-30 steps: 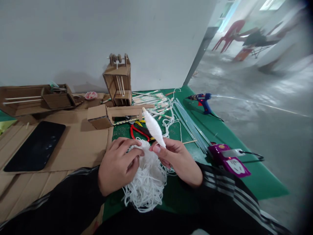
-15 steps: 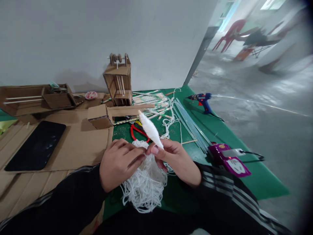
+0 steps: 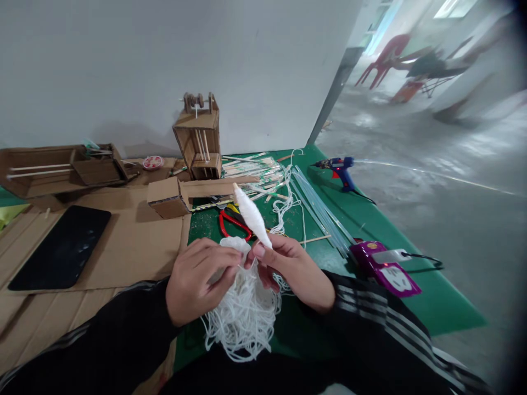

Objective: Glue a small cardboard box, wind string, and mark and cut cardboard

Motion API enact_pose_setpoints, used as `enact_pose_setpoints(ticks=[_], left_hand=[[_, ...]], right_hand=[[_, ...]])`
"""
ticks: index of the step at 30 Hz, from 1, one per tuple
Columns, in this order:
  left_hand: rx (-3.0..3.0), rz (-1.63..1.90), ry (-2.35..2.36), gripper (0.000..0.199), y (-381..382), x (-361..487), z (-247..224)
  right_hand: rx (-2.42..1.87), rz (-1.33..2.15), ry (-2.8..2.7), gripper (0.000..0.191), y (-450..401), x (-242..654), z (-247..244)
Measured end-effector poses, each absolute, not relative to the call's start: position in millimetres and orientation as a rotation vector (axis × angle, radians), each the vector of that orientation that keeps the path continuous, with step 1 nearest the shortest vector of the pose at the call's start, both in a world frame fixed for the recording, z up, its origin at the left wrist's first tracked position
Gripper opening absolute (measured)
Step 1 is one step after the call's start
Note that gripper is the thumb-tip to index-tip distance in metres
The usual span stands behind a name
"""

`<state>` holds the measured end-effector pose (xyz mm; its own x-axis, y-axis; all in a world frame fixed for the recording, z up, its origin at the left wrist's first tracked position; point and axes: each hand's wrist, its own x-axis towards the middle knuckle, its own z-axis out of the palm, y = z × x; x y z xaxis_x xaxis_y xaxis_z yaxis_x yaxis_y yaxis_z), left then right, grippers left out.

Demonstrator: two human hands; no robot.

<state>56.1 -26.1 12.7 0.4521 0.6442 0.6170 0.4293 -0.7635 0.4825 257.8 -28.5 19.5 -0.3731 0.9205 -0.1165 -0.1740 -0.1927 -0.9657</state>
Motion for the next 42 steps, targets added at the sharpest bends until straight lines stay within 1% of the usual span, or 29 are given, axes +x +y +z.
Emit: enact_pose_setpoints(ticks=[4,7,10,14,21,25,28,31,34,35,37,39,42], left_hand=[[2.185,1.156,1.003,0.016,-29,56,10],[2.169,1.105,1.003,0.009,-29,55,7],[2.179,1.072,1.056,0.009,-29,53,7],[1.963,0.982,1.158,0.017,-28,51,10],[1.748,1.092,1.088,0.024,-22,52,15],[1.641,1.001,1.043,0.017,-19,50,24],[1.536,0.804,0.994,0.022,-13,51,28],[1.489,0.710,0.956,0.020,-10,55,26],[1.504,0.767,0.919,0.018,-14,57,21],[1.543,0.772,0.928,0.018,-16,57,19],[1.688,0.756,1.027,0.014,-21,56,17],[1.866,0.727,1.143,0.012,-24,54,16],[2.008,0.748,1.156,0.018,-24,54,16]], right_hand=[[-0.934,1.798,-1.124,0.031,-29,256,16],[-0.954,1.847,-1.075,0.030,-29,256,15],[-1.037,1.706,-1.215,0.031,-27,261,18],[-1.168,1.385,-1.655,0.031,-23,275,27],[-1.358,1.121,-2.115,0.024,-22,304,35],[-1.242,1.038,-2.379,0.020,-17,312,43],[-1.050,1.078,-2.482,0.018,-12,310,50],[-0.905,1.186,-2.431,0.019,-11,302,50],[-0.880,1.340,-2.200,0.015,-14,293,44],[-0.886,1.402,-2.087,0.016,-15,290,42],[-0.884,1.501,-1.868,0.023,-17,285,39],[-0.867,1.525,-1.735,0.024,-19,280,38],[-0.867,1.460,-1.706,0.020,-18,275,35]])
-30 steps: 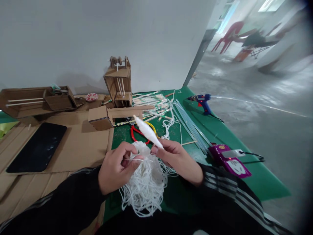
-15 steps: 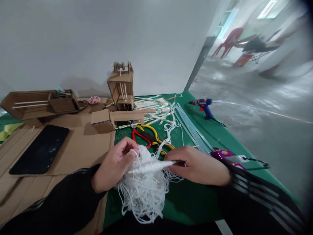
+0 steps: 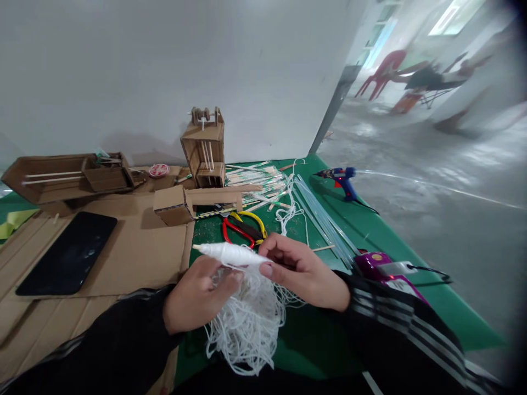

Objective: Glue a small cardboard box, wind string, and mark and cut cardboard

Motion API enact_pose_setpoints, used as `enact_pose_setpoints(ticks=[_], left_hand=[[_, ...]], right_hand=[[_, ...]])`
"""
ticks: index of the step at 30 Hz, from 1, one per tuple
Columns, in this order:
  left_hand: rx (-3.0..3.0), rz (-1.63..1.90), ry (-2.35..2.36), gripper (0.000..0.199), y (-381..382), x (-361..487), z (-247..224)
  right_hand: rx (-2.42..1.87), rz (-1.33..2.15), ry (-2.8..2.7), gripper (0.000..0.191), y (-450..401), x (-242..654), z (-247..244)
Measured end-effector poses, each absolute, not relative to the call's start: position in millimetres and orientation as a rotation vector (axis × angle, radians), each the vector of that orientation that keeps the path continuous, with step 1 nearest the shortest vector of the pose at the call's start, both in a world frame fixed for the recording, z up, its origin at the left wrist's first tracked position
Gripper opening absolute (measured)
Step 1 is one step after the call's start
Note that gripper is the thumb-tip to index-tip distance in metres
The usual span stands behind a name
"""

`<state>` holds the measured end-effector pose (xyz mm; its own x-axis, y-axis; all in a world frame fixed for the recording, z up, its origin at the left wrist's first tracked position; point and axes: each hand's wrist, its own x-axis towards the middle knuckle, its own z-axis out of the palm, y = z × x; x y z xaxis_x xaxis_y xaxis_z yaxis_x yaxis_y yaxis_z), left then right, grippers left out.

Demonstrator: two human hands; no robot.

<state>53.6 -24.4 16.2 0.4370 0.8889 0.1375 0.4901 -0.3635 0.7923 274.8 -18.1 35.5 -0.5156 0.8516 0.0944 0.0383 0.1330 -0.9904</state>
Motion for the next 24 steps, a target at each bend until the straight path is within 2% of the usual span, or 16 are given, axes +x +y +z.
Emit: enact_pose_setpoints(ticks=[5,11,13,16,20,24], left_hand=[[1.996,0.873,1.136,0.020,-22,57,20],[1.958,0.922,1.009,0.051,-24,58,19],[1.959,0.989,0.887,0.047,-23,57,18],[1.851,1.018,0.757,0.028,-23,54,17],[1.712,1.025,0.748,0.018,-25,54,19],[1.739,1.022,0.830,0.012,-25,57,24]], right_hand=[[-0.912,1.379,-1.766,0.025,-15,272,26],[-0.832,1.398,-1.780,0.028,-15,263,22],[-0.802,1.452,-1.763,0.031,-16,261,22],[-0.797,1.536,-1.702,0.038,-17,260,21],[-0.778,1.679,-1.660,0.033,-17,261,17],[-0.933,1.523,-1.778,0.032,-20,258,11]])
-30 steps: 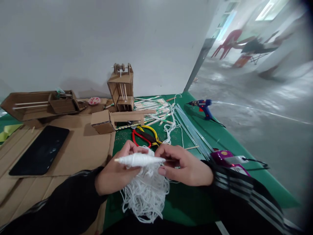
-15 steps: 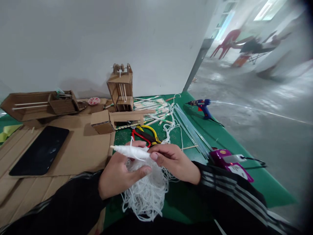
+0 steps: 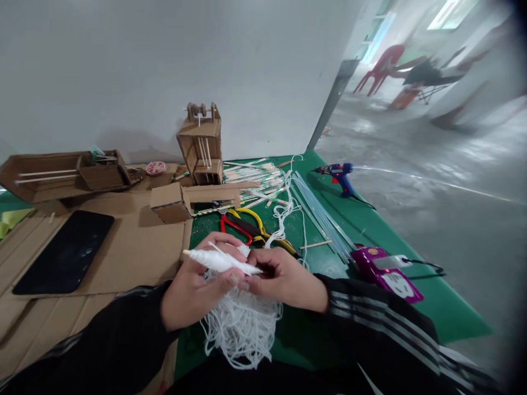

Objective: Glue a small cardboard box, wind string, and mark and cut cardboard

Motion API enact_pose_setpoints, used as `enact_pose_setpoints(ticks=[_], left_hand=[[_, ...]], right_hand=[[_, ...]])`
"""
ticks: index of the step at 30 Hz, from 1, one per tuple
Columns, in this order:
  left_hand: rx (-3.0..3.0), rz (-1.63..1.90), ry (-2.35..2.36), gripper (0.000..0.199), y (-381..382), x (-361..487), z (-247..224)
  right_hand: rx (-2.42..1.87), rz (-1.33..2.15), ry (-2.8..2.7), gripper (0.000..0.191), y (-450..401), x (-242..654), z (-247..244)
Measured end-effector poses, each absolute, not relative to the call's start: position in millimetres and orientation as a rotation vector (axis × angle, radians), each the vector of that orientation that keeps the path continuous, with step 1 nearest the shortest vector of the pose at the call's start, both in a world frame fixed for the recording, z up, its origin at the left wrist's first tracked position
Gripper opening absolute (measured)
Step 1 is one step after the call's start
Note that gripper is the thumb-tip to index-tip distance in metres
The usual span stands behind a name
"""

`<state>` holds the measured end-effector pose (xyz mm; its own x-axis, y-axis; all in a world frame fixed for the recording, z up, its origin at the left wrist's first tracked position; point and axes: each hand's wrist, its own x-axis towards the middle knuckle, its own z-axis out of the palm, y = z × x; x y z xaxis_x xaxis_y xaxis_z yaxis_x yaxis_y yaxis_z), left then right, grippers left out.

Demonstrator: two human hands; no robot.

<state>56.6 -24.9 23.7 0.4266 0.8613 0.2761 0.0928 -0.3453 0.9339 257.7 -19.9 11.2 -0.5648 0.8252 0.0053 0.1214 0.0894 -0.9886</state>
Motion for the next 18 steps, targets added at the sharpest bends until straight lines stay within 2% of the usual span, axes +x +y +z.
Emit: enact_pose_setpoints(ticks=[4,7,10,14,18], left_hand=[[1.788,1.028,0.916,0.012,-22.9,56.9,26.1],[1.804,1.057,0.970,0.011,-21.5,55.4,25.8],[1.841,1.137,1.015,0.009,-20.9,55.1,26.0],[1.814,1.234,1.076,0.011,-21.0,55.5,26.6],[1.482,1.343,1.021,0.018,-16.8,49.9,27.2]], right_hand=[[-0.962,1.275,-1.938,0.028,-23.1,257.2,10.2],[-0.925,1.175,-1.962,0.036,-24.4,257.9,12.4],[-0.942,1.123,-1.888,0.039,-24.4,257.2,14.3],[-1.011,1.054,-1.746,0.035,-22.9,255.8,12.1],[-1.086,1.060,-1.488,0.028,-20.0,258.2,8.3]])
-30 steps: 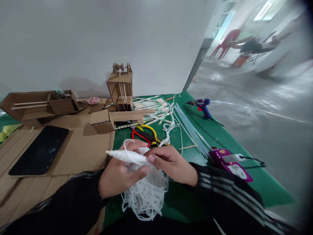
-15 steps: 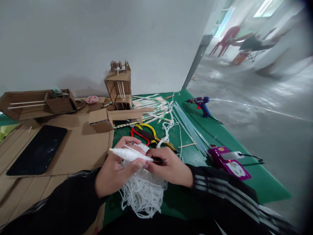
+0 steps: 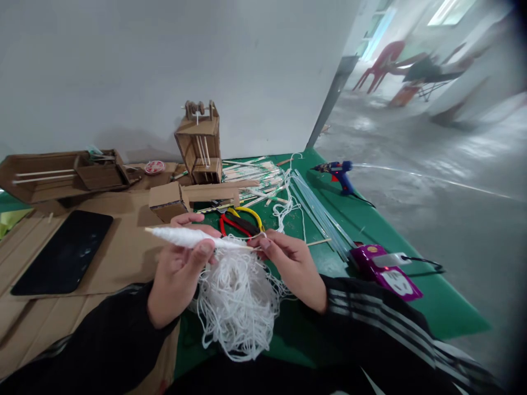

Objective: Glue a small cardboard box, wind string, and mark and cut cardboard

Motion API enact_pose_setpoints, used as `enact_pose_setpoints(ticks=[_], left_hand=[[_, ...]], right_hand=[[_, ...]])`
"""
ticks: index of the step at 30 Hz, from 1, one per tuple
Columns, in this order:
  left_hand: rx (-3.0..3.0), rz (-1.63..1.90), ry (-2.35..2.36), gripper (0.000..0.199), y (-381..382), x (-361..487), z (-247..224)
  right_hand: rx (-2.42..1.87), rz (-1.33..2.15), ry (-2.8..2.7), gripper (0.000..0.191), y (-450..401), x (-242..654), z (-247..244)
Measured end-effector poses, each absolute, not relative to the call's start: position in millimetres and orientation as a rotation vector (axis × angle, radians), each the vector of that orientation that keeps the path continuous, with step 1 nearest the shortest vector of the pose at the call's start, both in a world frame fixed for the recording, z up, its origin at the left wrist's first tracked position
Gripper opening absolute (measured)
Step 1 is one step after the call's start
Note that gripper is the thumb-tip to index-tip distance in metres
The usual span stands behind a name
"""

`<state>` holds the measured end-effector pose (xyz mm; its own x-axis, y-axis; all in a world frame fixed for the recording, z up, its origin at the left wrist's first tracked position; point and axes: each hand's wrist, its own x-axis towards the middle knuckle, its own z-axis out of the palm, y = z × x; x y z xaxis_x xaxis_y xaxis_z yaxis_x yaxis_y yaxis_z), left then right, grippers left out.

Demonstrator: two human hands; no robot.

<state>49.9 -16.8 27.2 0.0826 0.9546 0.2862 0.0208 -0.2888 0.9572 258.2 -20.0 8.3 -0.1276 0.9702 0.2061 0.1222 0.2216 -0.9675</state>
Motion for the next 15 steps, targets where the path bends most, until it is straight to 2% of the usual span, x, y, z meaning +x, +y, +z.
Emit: enact_pose_setpoints(ticks=[7,15], left_hand=[[1.095,1.453,0.876,0.027,-2,44,37],[1.059,1.475,0.790,0.027,-5,48,41]], right_hand=[[-1.181,1.258,-1.250,0.027,-13,268,8],[-1.472,1.260,-1.491,0.028,-1,287,5]])
